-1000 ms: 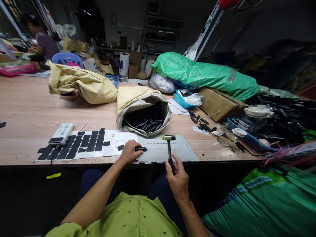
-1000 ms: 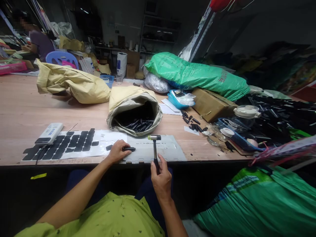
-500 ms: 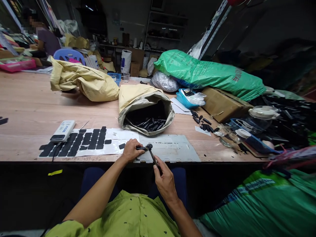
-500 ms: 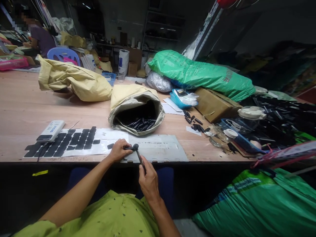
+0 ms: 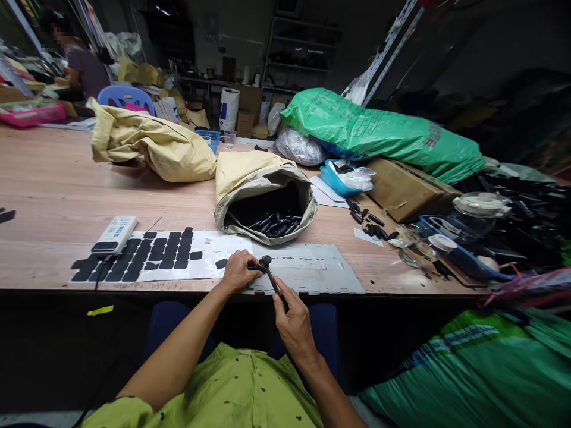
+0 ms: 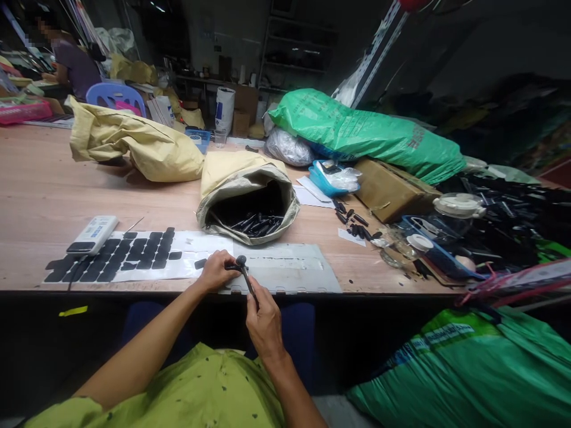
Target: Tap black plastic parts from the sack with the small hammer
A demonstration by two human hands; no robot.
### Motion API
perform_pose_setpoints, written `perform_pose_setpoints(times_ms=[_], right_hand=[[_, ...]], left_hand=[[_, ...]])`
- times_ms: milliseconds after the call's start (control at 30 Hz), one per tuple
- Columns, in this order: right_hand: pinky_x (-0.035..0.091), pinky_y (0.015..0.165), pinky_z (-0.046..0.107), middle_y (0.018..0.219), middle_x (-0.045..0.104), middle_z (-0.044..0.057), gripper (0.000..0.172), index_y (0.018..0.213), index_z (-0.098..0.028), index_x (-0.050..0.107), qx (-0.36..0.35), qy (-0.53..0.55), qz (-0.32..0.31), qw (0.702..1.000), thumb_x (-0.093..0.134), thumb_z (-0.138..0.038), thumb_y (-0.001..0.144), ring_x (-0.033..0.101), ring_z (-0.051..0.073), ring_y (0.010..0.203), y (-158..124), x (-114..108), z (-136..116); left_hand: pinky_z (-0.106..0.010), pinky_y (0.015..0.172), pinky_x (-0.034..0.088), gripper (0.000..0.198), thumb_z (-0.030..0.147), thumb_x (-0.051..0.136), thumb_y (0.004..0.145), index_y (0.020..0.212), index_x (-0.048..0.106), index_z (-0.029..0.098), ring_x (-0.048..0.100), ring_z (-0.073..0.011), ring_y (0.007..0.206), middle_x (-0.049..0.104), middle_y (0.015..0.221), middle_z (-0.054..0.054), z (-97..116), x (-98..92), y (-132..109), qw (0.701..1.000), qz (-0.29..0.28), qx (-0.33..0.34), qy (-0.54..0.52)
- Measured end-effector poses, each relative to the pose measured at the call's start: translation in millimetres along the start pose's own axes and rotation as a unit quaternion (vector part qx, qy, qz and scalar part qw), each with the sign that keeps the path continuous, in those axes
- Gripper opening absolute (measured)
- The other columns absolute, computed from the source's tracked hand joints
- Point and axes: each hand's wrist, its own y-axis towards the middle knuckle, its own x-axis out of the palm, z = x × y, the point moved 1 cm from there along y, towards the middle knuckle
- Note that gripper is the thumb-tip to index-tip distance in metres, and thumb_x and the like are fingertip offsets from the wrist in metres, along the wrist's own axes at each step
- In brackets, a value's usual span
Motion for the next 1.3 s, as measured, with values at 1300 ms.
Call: perform_pose_setpoints(times_ms=[1300], right_hand=[[0.045, 0.068, 0.025, 0.106, 0.065, 0.005, 0.038, 0.124, -0.027, 0.067, 0.164, -0.252, 0.022, 0.953, 0.051, -0.022, 0.090, 0.061, 0.015, 0.079, 32, -35, 37]], left_hand=[[-0.034, 0.077, 0.040, 0.021, 0.037, 0.060, 0.087, 0.082, 0.071, 0.020, 0.054, -0.0205, 0.084, 0.065, 0.082, -0.003, -3, -3.3, -2, 0.999, 0.010, 0.040, -0.024]])
